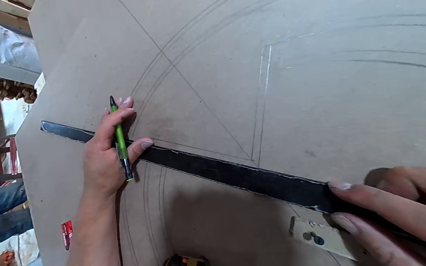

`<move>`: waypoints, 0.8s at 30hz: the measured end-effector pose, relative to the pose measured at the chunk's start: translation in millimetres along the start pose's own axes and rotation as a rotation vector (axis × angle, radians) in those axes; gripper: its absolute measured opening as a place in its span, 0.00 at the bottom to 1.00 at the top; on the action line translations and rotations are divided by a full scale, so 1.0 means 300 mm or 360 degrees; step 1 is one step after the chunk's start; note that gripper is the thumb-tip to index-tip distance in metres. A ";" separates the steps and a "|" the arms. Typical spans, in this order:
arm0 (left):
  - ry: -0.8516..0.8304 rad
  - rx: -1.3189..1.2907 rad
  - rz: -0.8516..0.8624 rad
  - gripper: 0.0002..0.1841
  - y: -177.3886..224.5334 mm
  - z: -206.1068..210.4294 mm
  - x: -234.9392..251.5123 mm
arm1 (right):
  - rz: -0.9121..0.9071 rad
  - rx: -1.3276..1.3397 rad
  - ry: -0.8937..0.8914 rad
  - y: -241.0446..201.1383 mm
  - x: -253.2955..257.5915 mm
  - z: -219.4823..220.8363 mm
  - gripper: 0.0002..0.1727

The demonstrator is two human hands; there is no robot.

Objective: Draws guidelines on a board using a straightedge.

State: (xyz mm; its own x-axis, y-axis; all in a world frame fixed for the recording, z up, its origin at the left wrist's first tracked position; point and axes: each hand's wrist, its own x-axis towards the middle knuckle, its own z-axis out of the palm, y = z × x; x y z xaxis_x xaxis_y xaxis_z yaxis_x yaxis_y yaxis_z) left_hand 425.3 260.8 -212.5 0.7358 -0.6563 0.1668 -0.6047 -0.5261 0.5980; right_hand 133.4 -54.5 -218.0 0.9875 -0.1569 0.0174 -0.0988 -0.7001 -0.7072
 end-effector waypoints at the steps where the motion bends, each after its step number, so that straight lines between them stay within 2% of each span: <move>1: 0.0002 0.0000 -0.0002 0.34 0.000 0.000 0.000 | 0.0009 -0.0019 0.0017 -0.003 -0.002 0.002 0.16; 24: -0.0009 0.0003 -0.0031 0.36 0.006 -0.003 -0.008 | 0.0050 -0.0064 0.0029 -0.008 -0.006 0.000 0.16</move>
State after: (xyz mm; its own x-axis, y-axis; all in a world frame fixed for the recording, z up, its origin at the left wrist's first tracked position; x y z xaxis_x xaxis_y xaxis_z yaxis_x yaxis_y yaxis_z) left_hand 422.6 261.9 -211.1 0.7457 -0.6490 0.1506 -0.5908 -0.5397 0.5998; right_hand 131.8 -52.4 -216.4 0.9814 -0.1915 0.0084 -0.1351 -0.7220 -0.6785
